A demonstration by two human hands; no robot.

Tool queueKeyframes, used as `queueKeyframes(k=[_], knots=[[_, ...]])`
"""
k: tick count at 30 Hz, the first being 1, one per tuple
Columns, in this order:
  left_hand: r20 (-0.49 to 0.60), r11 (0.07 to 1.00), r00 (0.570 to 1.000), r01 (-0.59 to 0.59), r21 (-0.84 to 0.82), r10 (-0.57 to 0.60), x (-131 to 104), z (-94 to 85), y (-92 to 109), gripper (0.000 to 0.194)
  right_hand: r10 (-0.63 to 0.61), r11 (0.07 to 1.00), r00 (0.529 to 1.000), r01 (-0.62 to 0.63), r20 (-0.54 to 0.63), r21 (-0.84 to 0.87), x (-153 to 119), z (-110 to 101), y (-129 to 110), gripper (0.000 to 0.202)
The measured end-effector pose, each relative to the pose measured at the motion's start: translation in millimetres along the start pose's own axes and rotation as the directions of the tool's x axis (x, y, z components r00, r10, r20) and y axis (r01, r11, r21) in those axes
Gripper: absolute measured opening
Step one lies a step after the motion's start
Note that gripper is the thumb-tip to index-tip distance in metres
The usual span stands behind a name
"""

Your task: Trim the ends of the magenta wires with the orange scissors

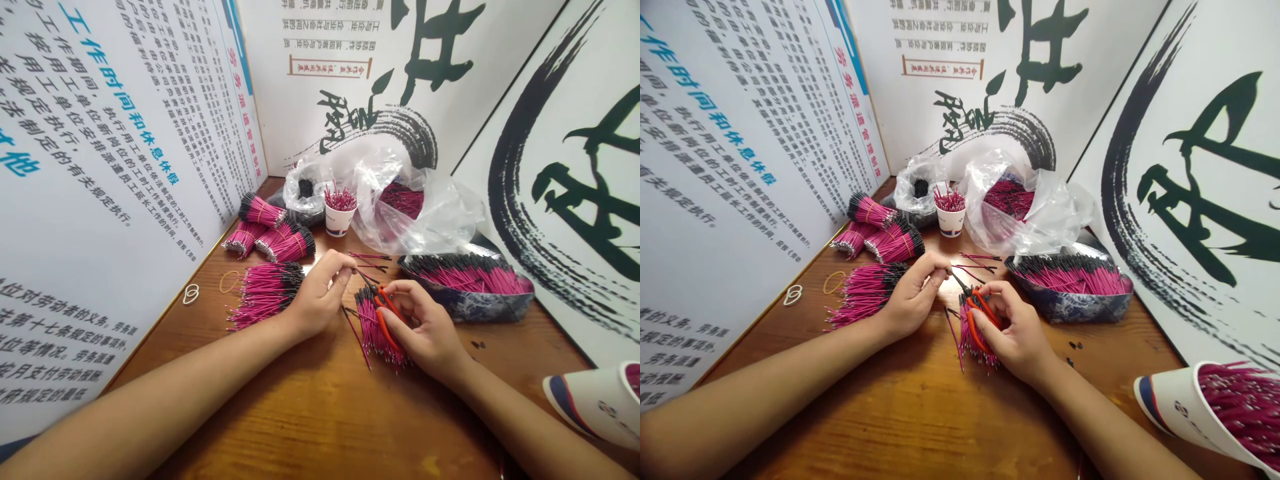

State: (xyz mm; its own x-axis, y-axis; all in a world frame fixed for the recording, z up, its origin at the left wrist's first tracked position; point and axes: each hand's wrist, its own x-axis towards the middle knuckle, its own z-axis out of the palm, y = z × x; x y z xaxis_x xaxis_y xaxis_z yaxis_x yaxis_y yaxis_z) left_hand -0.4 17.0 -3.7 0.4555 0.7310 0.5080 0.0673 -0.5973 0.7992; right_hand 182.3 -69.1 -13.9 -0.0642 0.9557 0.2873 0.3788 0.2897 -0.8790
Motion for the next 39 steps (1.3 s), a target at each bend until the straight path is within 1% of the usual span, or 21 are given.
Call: queueKeyframes(k=[6,12,17,23,31,39], knots=[[0.003,1.0,1.0,0.005,-0.003,-0.005,0.8,0.2,-0.1,0.017,0.001,1.0,1.0,-0.001,0.012,-0.005,-1.9,0.1,0.6,0.015],[0.007,1.0,1.0,0.012,-0.02,-0.011,0.0,0.0,1.3,0.017,-0.002,0.999,1.0,0.002,-0.011,-0.032,-1.1,0.9,1.9,0.016],[0.008,1.0,1.0,0.015,-0.014,-0.014,-0.4,-0.2,2.3,0.017,-0.014,0.999,1.0,0.014,-0.006,-0.043,-1.7,0.7,1.1,0.018],[0.002,1.0,1.0,0.022,-0.019,-0.022,-0.3,-0.6,3.8,0.018,-0.003,0.999,1.0,0.002,-0.028,-0.041,-1.4,0.7,1.2,0.018],[0.012,0.999,1.0,-0.007,-0.032,0.007,-0.8,-0.5,1.5,0.016,-0.004,1.0,1.0,0.004,-0.021,-0.029,-1.3,1.6,1.0,0.018],[0.024,0.999,1.0,-0.009,-0.031,0.01,-0.5,-0.3,0.9,0.017,0.003,0.999,1.0,-0.004,-0.014,-0.051,-1.3,1.1,0.0,0.017]])
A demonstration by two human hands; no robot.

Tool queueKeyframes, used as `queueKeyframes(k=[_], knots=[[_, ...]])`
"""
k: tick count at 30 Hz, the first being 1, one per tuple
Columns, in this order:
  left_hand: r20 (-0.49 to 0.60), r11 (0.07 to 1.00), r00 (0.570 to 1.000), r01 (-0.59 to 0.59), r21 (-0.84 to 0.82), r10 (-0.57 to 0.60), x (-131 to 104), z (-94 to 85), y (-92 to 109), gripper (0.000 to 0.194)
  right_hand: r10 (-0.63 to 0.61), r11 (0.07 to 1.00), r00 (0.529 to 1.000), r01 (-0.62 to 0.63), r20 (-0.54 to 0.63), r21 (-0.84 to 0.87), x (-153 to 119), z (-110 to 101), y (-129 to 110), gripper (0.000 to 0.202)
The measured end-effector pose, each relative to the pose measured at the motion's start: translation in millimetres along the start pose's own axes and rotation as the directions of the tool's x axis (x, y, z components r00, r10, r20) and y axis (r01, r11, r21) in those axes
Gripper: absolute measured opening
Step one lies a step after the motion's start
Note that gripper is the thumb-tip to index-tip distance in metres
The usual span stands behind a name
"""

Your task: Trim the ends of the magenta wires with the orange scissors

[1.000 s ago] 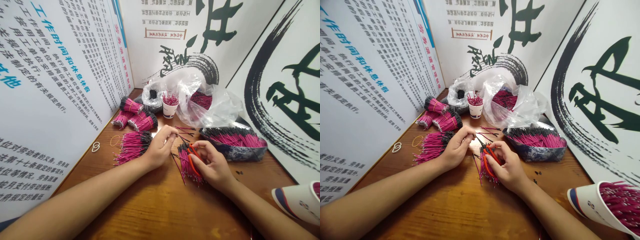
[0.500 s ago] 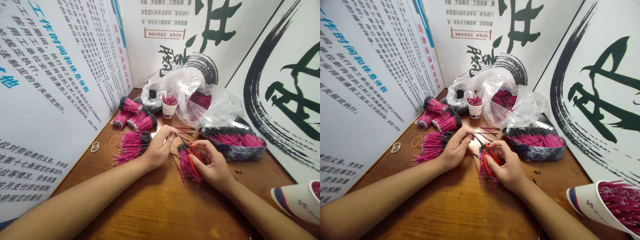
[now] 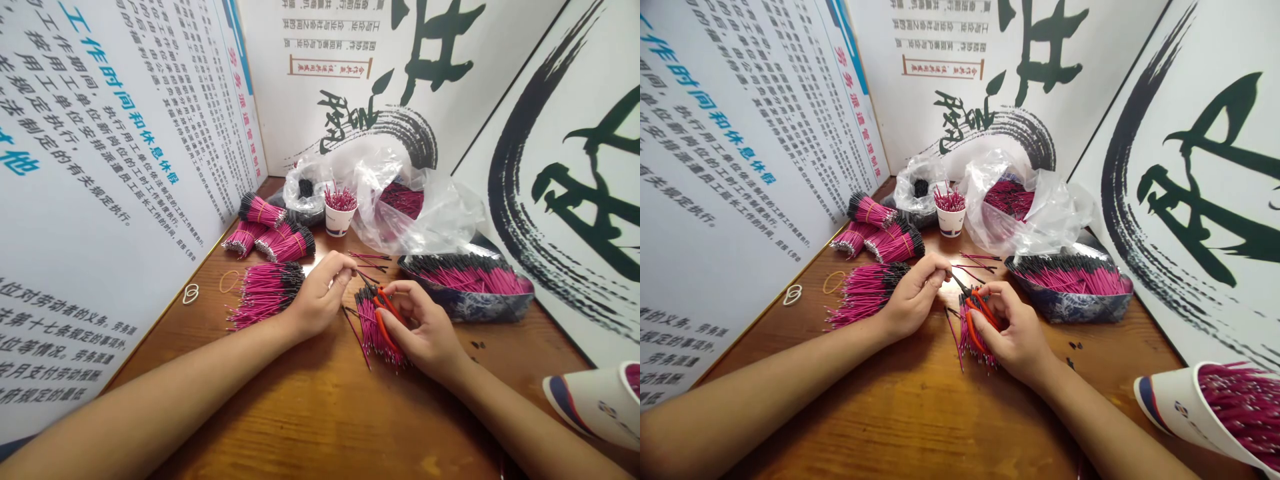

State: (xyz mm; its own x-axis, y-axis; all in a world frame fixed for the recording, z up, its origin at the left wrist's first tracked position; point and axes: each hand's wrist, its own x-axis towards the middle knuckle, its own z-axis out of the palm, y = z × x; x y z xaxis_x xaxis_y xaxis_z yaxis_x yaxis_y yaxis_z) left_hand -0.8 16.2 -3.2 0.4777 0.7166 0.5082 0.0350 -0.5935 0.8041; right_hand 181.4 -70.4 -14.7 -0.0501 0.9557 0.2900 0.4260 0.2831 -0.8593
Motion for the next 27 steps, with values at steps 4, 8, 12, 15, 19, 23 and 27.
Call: queueKeyframes(k=[4,8,12,15,19,23,27], knots=[[0.004,1.0,1.0,0.013,0.002,-0.013,0.2,-0.3,0.1,0.018,0.001,1.0,1.0,-0.001,-0.001,-0.007,0.4,-0.4,-1.3,0.017],[0.002,0.999,0.999,0.034,0.01,-0.034,-0.1,-0.4,1.2,0.018,0.014,1.0,1.0,-0.014,-0.003,-0.004,-0.1,-0.9,-2.3,0.017],[0.002,1.0,1.0,0.025,0.007,-0.025,-0.7,-0.2,1.7,0.018,0.018,1.0,1.0,-0.018,0.001,0.015,0.4,-1.1,-1.9,0.016],[-0.001,1.0,1.0,0.02,0.002,-0.02,-0.8,-0.1,1.3,0.018,0.019,0.999,1.0,-0.02,0.017,0.034,1.0,-1.3,-3.0,0.016],[0.0,1.0,1.0,0.017,-0.015,-0.017,-0.8,-0.1,0.9,0.019,0.024,0.998,1.0,-0.025,0.019,0.064,0.4,-1.1,-3.8,0.015],[0.008,1.0,1.0,0.025,-0.019,-0.025,-1.0,-0.2,1.5,0.018,0.029,0.998,1.0,-0.028,-0.005,0.055,-1.2,-0.3,-0.6,0.017],[0.006,0.999,0.999,0.044,-0.022,-0.044,-1.1,-0.1,1.4,0.019,0.034,0.999,0.999,-0.033,-0.02,0.039,-1.4,-0.2,1.8,0.019]])
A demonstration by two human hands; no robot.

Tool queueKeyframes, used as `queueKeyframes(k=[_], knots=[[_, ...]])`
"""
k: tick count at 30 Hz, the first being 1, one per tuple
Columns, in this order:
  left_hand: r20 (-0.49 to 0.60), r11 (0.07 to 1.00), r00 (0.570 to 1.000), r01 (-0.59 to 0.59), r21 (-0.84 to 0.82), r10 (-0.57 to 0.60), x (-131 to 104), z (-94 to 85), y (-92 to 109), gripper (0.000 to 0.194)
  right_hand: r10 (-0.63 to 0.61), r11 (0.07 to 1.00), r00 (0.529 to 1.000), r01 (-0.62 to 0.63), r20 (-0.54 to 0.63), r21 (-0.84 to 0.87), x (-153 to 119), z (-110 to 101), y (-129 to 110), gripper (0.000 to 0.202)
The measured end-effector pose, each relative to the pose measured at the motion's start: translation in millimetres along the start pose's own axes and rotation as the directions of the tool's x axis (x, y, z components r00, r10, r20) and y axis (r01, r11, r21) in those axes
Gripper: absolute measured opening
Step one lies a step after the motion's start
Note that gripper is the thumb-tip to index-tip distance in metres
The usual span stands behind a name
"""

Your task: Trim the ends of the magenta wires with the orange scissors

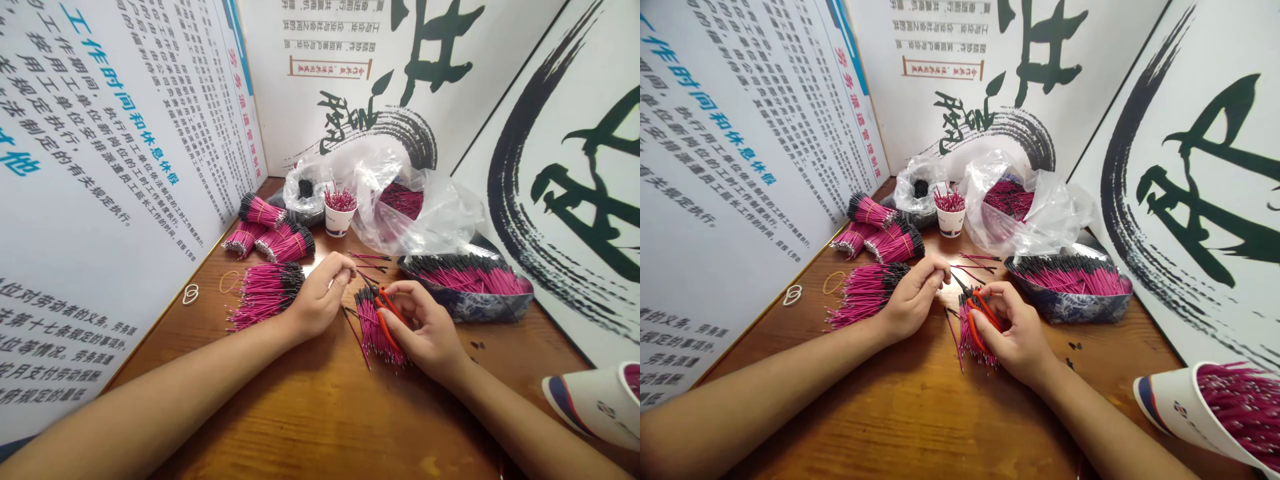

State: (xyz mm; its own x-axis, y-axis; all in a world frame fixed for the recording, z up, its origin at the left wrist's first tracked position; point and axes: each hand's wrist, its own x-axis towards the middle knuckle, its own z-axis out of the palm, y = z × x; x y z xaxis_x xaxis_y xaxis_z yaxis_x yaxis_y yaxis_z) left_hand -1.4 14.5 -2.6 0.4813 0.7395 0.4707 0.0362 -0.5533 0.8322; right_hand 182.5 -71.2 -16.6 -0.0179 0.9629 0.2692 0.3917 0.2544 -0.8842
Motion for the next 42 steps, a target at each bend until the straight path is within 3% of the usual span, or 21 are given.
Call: queueKeyframes(k=[17,36,42], knots=[[0.03,0.995,0.999,0.044,-0.094,-0.042,-0.6,1.9,1.1,0.018,-0.016,1.0,1.0,0.016,0.013,-0.014,1.4,0.0,-3.9,0.017],[0.017,0.999,0.999,0.038,-0.027,-0.038,-0.4,0.5,0.8,0.022,-0.047,0.999,0.999,0.047,0.013,-0.017,1.4,0.1,-5.0,0.016],[0.024,0.993,0.997,0.073,-0.093,-0.071,-1.8,0.8,3.2,0.014,-0.047,0.999,0.998,0.047,0.035,-0.017,1.7,-1.1,-4.5,0.017]])
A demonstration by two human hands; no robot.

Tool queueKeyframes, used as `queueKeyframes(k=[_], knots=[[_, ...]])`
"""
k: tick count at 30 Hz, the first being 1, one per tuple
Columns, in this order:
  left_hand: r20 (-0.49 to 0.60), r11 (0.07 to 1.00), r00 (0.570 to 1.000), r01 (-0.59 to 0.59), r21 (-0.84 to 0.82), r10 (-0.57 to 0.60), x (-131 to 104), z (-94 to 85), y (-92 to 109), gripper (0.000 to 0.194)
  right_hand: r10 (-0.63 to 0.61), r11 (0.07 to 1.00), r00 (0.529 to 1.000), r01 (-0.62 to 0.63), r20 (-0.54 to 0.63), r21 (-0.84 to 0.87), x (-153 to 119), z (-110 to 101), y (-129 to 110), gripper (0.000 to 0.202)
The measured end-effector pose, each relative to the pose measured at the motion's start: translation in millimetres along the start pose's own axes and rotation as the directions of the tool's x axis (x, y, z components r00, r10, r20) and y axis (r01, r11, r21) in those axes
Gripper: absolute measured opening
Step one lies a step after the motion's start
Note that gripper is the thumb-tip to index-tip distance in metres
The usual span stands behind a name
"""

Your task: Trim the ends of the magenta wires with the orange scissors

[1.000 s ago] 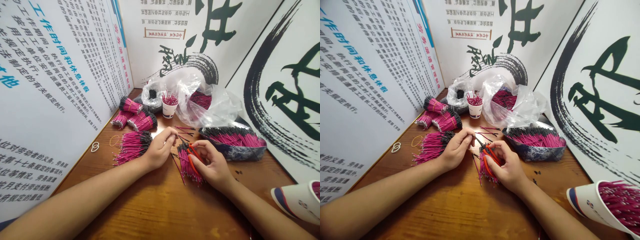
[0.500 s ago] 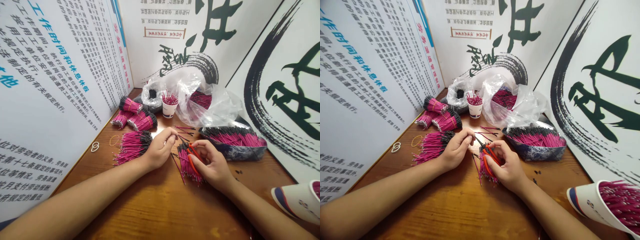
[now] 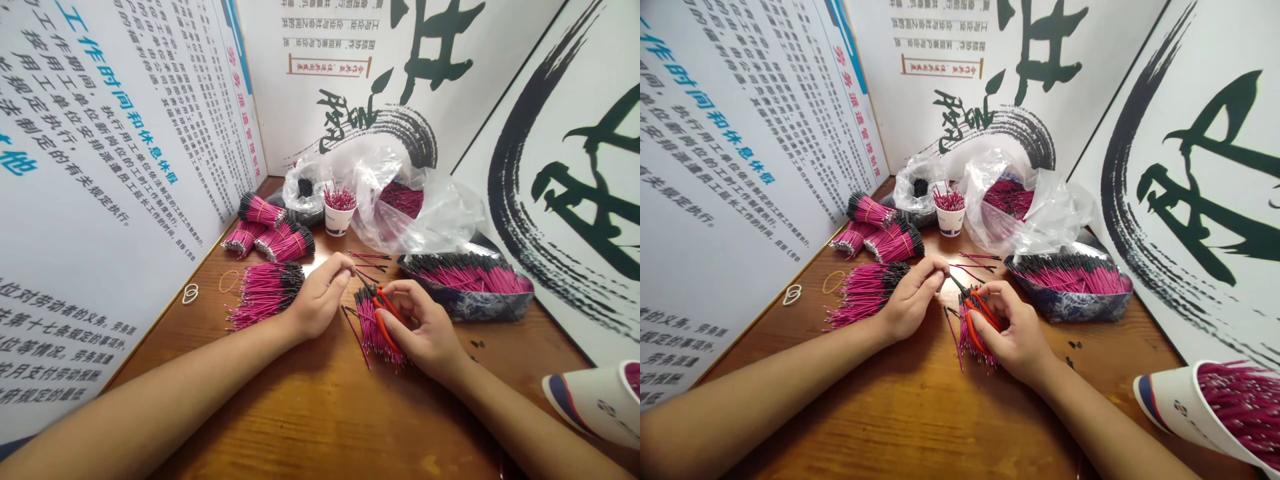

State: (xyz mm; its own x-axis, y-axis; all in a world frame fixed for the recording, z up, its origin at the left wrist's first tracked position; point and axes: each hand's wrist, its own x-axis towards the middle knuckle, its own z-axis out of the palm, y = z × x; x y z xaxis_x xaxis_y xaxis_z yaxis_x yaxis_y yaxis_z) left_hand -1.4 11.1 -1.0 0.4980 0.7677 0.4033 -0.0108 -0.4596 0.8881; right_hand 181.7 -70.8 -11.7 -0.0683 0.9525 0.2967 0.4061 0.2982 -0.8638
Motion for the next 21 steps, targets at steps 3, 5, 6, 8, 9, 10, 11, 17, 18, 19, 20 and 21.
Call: queueKeyframes(k=[3,5,6,8,9,10,11,17,18,19,20,21], knots=[[-0.013,1.0,1.0,0.004,-0.025,-0.004,-0.2,0.3,-0.2,0.013,-0.009,1.0,1.0,0.009,-0.011,-0.016,0.3,-0.3,-0.7,0.016],[-0.014,1.0,1.0,0.003,-0.024,-0.004,0.0,0.3,-0.9,0.013,-0.017,1.0,1.0,0.017,-0.016,-0.021,0.6,0.0,-1.1,0.017],[-0.013,1.0,1.0,0.004,-0.02,-0.004,0.2,0.2,-1.3,0.014,-0.018,1.0,1.0,0.018,-0.015,-0.021,0.7,0.1,-1.1,0.017],[-0.014,1.0,1.0,0.007,-0.01,-0.007,0.4,0.1,-1.8,0.015,-0.014,1.0,1.0,0.014,-0.01,-0.015,0.8,0.5,-0.8,0.017],[-0.015,1.0,1.0,0.009,-0.008,-0.009,0.5,0.0,-1.9,0.015,-0.013,1.0,1.0,0.013,-0.007,-0.009,0.7,0.6,-0.5,0.017],[-0.016,1.0,1.0,0.012,-0.006,-0.012,0.5,-0.1,-1.9,0.015,-0.012,1.0,1.0,0.012,-0.004,-0.005,0.5,0.7,-0.2,0.017],[-0.016,1.0,1.0,0.014,-0.008,-0.014,0.5,-0.2,-1.8,0.015,-0.011,1.0,1.0,0.011,-0.002,-0.002,0.3,0.7,0.1,0.018],[-0.009,1.0,1.0,0.004,-0.013,-0.004,0.5,-0.4,-1.5,0.016,-0.008,1.0,1.0,0.008,-0.006,-0.019,-1.6,0.5,1.3,0.017],[-0.01,1.0,1.0,0.002,-0.007,-0.002,0.5,-0.5,-1.5,0.016,-0.009,1.0,1.0,0.009,-0.011,-0.023,-1.6,0.6,1.5,0.017],[-0.01,1.0,1.0,0.0,-0.001,0.0,0.5,-0.5,-1.5,0.016,-0.007,1.0,1.0,0.006,-0.004,-0.023,-1.3,0.7,1.6,0.017],[-0.011,1.0,1.0,-0.003,0.003,0.004,0.5,-0.5,-1.5,0.016,-0.012,1.0,1.0,0.011,-0.006,-0.016,-1.0,0.8,1.6,0.018],[-0.011,1.0,1.0,-0.007,0.005,0.007,0.5,-0.5,-1.5,0.016,-0.015,1.0,1.0,0.015,-0.009,-0.013,-0.6,0.9,1.5,0.018]])
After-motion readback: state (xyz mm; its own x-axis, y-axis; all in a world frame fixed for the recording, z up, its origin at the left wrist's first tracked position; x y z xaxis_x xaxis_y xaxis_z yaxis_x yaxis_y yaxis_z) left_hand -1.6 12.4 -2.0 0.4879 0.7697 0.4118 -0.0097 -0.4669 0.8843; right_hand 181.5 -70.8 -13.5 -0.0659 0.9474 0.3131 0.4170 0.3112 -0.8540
